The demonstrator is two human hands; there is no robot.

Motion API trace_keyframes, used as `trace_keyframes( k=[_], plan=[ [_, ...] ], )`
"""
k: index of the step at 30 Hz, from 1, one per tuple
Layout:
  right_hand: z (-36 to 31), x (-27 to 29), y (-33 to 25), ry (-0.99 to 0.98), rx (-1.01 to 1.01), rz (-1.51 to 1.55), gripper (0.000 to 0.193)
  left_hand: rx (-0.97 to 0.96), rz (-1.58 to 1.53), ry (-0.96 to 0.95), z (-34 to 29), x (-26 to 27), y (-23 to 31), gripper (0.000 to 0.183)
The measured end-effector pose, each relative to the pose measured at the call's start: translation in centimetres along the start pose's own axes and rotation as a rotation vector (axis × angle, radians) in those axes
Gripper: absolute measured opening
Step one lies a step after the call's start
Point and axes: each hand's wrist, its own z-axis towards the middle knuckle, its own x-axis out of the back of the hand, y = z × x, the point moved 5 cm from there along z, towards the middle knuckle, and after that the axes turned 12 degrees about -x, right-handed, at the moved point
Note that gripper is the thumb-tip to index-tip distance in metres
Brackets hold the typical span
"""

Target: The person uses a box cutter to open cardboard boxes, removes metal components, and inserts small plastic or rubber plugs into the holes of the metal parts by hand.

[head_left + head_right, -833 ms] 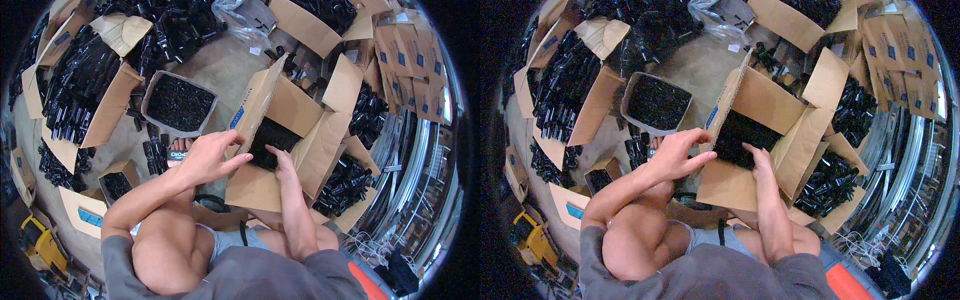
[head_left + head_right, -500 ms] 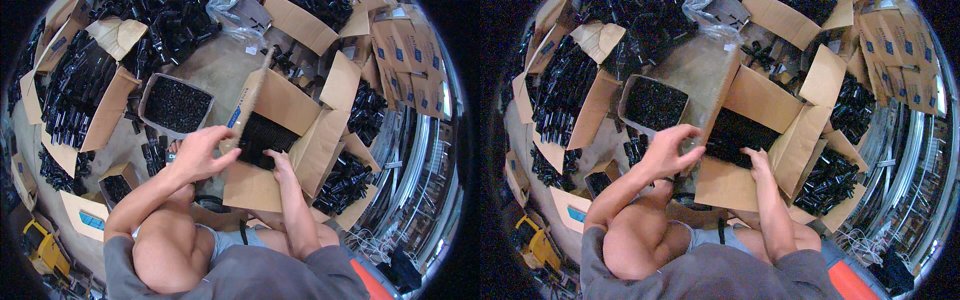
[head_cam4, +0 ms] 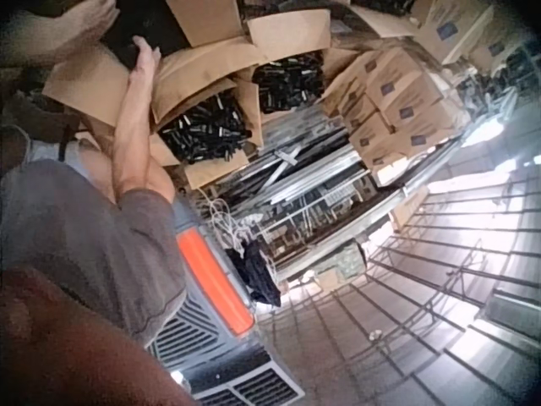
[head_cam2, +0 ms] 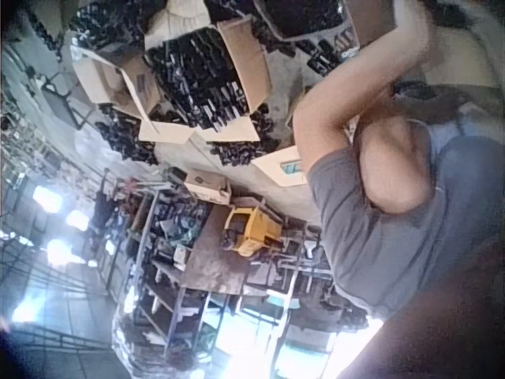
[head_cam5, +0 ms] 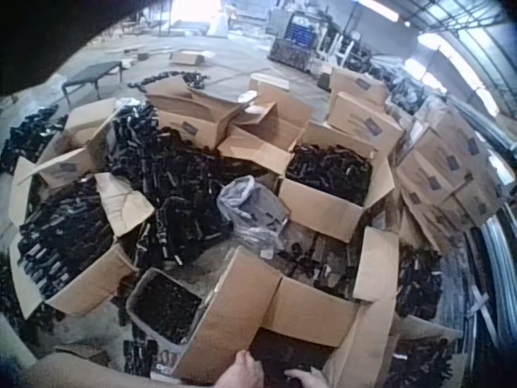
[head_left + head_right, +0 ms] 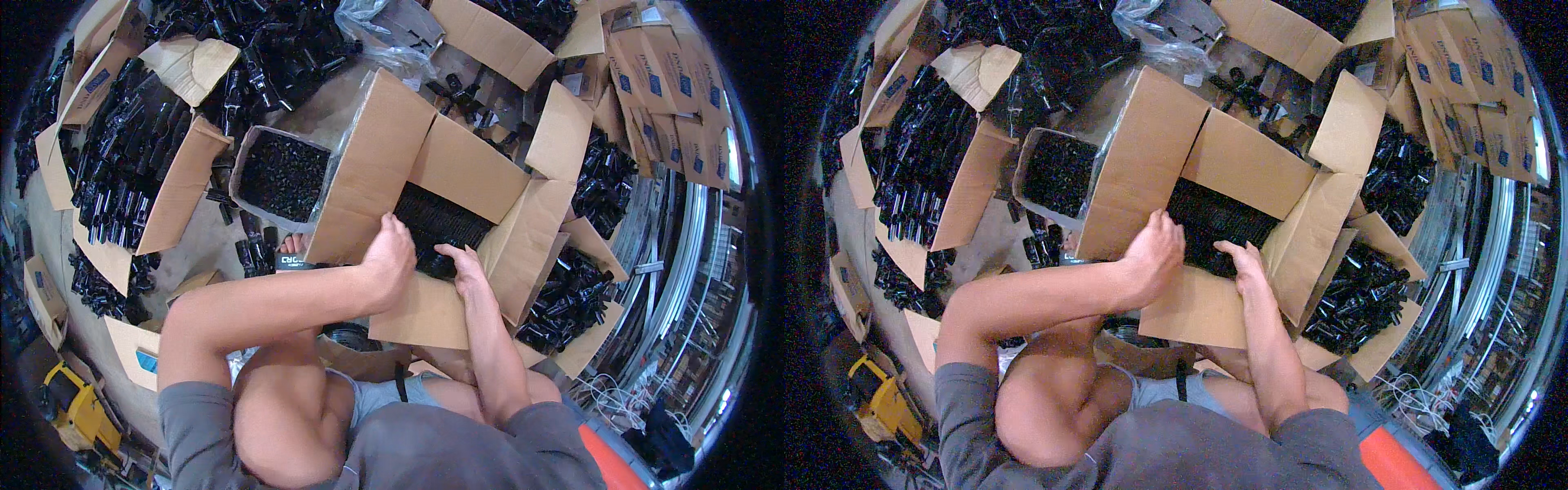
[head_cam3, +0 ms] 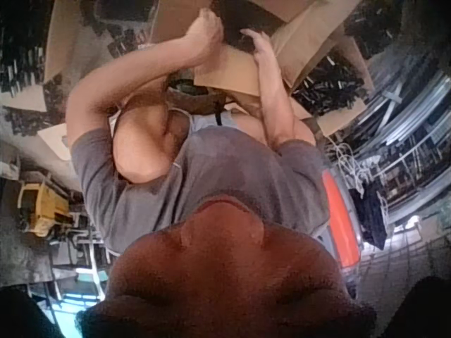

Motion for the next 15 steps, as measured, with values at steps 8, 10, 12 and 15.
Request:
trace_keyframes(
  k=[8,10,12,15],
  plan=[
    [2.2,-0.2,1.5,-0.274,-0.090,0.119,0.077,0.217,-0.184,0.268,7.0,-8.1,1.0,0.024],
    [2.7,0.2,1.3,-0.256,-0.119,0.132,0.077,0.277,-0.099,0.367,7.2,-7.6,0.0,0.026],
    [2.7,0.3,1.0,-0.323,-0.098,0.154,0.079,0.210,-0.093,0.364,7.1,-7.5,0.1,0.026],
    [0.2,-0.2,-0.2,-0.348,0.022,0.145,0.060,0.195,-0.341,0.448,6.1,-6.6,-0.7,0.028]
  ],
)
